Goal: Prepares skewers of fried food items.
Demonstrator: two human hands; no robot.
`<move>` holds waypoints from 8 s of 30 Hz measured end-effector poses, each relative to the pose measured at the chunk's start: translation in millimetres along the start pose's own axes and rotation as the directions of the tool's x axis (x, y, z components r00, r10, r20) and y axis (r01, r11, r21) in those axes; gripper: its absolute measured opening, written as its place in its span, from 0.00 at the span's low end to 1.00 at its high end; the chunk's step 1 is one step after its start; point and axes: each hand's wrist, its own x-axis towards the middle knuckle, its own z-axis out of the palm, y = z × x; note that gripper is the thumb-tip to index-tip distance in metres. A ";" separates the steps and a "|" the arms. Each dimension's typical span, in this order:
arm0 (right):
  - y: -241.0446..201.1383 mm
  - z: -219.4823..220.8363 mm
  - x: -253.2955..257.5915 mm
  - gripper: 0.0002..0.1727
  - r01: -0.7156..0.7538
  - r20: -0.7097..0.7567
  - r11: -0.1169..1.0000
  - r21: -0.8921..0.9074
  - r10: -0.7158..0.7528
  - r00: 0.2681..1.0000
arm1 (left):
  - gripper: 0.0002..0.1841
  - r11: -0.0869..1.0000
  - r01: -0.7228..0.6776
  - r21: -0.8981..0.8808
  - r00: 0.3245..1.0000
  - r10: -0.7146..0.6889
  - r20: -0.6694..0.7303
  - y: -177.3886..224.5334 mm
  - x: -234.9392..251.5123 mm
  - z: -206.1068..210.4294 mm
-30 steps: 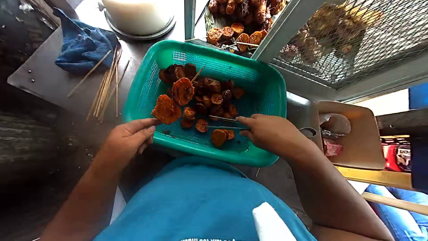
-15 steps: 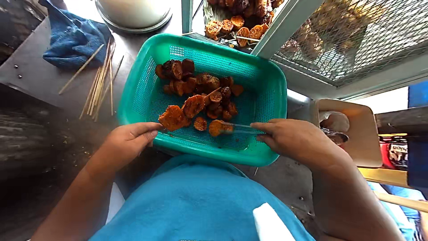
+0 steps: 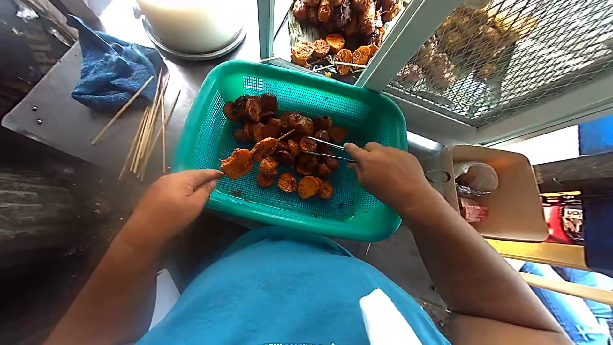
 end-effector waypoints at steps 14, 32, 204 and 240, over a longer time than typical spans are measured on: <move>12.7 -2.0 -19.2 0.22 -0.195 -0.021 0.980 0.044 0.196 0.980 | 0.16 0.932 0.013 0.362 0.992 -0.057 0.111 6.8 20.2 -2.7; 7.6 1.4 0.5 0.19 -0.044 0.117 0.947 0.318 0.007 0.993 | 0.13 0.968 -0.094 0.234 0.977 0.045 0.207 5.6 16.0 -31.7; 35.5 1.5 -8.1 0.24 -0.099 0.039 0.966 0.238 0.092 0.995 | 0.16 0.934 0.100 -0.343 0.993 -0.069 0.101 34.7 9.0 15.6; 57.7 -19.1 11.9 0.16 -0.135 0.279 0.833 0.537 -0.024 0.960 | 0.17 0.683 0.234 -0.692 0.967 -0.089 0.240 20.4 -7.0 27.6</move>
